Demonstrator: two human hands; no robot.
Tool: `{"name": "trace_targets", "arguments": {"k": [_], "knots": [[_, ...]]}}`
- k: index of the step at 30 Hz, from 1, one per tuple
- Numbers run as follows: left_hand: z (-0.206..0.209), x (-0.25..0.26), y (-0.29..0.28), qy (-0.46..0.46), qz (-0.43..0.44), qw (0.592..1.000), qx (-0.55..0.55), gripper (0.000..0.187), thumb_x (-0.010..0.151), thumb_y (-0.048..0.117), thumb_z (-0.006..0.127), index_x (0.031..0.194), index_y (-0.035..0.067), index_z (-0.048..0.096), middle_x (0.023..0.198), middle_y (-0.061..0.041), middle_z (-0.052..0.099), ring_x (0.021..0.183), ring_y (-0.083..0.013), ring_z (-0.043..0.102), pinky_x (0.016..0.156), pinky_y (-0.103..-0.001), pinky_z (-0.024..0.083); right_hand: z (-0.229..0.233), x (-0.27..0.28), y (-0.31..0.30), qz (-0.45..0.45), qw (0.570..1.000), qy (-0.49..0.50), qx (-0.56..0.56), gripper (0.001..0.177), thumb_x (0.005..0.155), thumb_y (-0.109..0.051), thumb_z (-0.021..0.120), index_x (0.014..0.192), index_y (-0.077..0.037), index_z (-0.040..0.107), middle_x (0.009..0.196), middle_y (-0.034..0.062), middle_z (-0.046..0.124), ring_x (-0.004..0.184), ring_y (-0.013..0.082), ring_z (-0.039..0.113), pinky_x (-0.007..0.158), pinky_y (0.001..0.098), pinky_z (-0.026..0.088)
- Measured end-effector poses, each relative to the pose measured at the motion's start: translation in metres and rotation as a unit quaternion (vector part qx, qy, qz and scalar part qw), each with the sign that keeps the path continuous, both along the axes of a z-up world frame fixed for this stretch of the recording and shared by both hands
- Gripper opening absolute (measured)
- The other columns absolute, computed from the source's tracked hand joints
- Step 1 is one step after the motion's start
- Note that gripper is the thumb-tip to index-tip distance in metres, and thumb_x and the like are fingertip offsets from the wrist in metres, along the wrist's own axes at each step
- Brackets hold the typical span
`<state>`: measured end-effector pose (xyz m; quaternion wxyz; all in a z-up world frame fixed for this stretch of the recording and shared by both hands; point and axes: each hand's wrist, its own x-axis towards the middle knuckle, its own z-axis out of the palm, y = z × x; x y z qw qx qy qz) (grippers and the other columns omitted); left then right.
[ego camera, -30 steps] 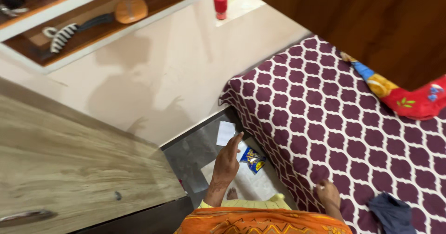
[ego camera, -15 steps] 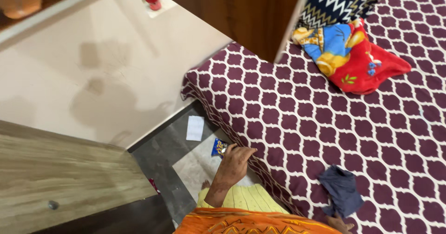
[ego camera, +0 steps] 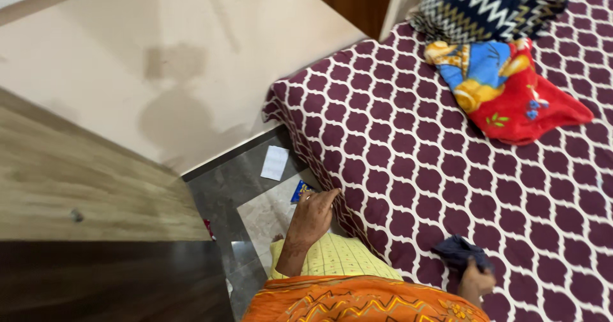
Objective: The person wipes a wall, a hairdryer, and a wall switchboard with a cloth, then cleans two power adapters by hand after unplugging them from the wall.
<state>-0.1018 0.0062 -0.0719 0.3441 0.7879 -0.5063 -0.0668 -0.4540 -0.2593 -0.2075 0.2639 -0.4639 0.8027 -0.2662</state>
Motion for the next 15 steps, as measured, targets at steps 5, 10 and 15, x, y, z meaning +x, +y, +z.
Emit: {"name": "trace_targets", "arguments": {"k": [5, 10, 15], "knots": [[0.017, 0.005, 0.019, -0.003, 0.048, 0.999, 0.006, 0.044, 0.091, 0.003, 0.061, 0.135, 0.005, 0.06, 0.116, -0.014, 0.072, 0.105, -0.0291, 0.067, 0.102, -0.048, 0.042, 0.034, 0.071, -0.082, -0.073, 0.909, -0.364, -0.192, 0.018, 0.086, -0.007, 0.079, 0.104, -0.008, 0.077, 0.105, 0.0068, 0.078, 0.094, 0.0175, 0.08, 0.086, 0.0289, 0.061], [0.026, 0.008, 0.033, 0.017, 0.071, 0.997, -0.024, 0.047, 0.09, -0.001, 0.059, 0.137, 0.005, 0.057, 0.117, -0.015, 0.072, 0.109, -0.0298, 0.067, 0.104, -0.048, 0.041, 0.06, 0.172, -0.105, 0.195, 0.782, -0.541, -0.24, 0.029, 0.101, -0.003, 0.061, 0.129, -0.007, 0.054, 0.126, 0.0074, 0.065, 0.113, 0.02, 0.068, 0.101, 0.0343, 0.06], [0.043, 0.024, 0.039, 0.032, 0.081, 0.99, -0.112, 0.065, 0.083, -0.003, 0.058, 0.146, -0.002, 0.043, 0.147, -0.019, 0.053, 0.131, -0.0369, 0.054, 0.109, -0.05, 0.039, 0.105, 0.281, -0.004, 0.305, 0.757, -0.56, -0.145, 0.023, 0.103, -0.009, 0.059, 0.124, -0.01, 0.05, 0.117, 0.002, 0.059, 0.104, 0.0136, 0.06, 0.091, 0.0312, 0.055]]}}
